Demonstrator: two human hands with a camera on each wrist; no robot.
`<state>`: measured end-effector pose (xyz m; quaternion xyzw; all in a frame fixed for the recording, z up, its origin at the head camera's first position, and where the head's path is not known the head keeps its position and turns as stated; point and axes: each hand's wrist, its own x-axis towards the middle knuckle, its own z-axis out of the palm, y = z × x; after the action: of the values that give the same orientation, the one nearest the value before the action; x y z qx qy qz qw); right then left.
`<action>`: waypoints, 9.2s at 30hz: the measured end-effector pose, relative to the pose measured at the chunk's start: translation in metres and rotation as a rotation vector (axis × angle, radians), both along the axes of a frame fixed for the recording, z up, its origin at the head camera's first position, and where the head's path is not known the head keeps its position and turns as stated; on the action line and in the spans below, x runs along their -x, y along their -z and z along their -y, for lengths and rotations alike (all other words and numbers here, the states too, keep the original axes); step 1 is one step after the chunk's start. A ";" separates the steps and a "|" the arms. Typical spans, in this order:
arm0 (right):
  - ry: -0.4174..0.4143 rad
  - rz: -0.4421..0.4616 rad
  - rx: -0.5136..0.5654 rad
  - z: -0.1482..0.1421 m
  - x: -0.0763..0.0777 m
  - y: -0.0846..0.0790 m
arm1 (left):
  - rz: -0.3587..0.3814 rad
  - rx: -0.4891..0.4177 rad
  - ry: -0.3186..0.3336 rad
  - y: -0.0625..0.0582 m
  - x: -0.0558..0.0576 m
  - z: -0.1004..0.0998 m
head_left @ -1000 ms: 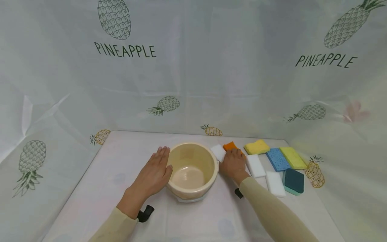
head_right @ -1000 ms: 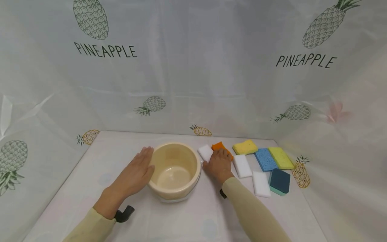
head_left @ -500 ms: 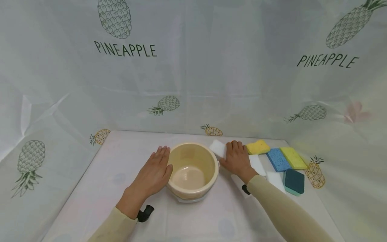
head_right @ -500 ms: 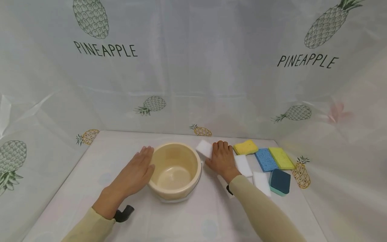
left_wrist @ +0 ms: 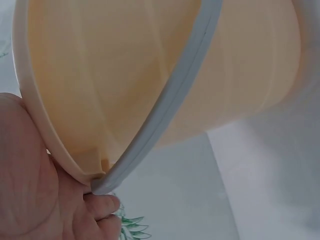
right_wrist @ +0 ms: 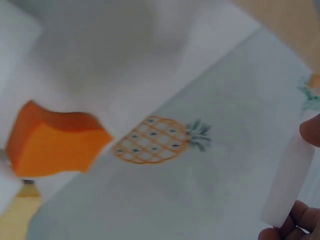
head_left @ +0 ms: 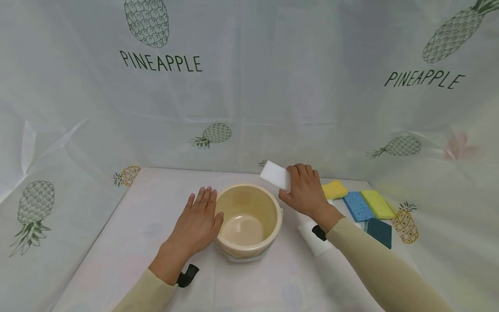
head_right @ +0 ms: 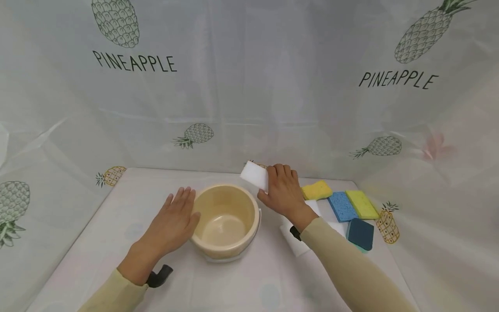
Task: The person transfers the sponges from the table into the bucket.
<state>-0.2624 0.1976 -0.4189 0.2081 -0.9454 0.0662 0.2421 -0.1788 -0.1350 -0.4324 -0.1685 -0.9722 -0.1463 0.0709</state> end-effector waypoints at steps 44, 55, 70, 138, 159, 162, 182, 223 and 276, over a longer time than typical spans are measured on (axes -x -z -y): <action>-0.300 0.297 -0.482 0.084 -0.024 -0.011 | 0.024 -0.059 0.015 0.002 -0.002 -0.002; -0.315 0.275 -0.500 0.083 -0.024 -0.009 | 0.041 -0.057 0.010 0.002 -0.002 -0.002; -0.287 0.149 -0.313 0.071 -0.030 -0.006 | 0.032 -0.076 0.017 0.002 -0.002 -0.003; 0.282 0.164 -0.104 -0.095 -0.109 0.117 | 0.083 -0.094 0.003 0.002 -0.003 -0.002; 0.136 -0.051 -0.138 -0.085 -0.065 0.074 | 0.065 -0.073 0.003 -0.001 -0.005 -0.001; 0.119 -0.078 -0.124 -0.083 -0.061 0.068 | 0.058 -0.058 -0.003 -0.002 -0.006 -0.002; 0.005 -0.196 -0.026 -0.041 -0.036 0.002 | -0.013 -0.033 -0.008 0.001 -0.005 -0.004; -0.281 0.165 -0.287 0.070 -0.030 -0.007 | 0.041 -0.058 -0.010 0.003 -0.004 -0.004; -0.103 -0.134 0.020 0.035 -0.033 0.004 | 0.039 -0.089 -0.011 0.003 -0.006 -0.004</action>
<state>-0.2292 0.1629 -0.4233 0.2578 -0.9144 0.0739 0.3033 -0.1730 -0.1306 -0.4354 -0.1567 -0.9668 -0.1925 0.0602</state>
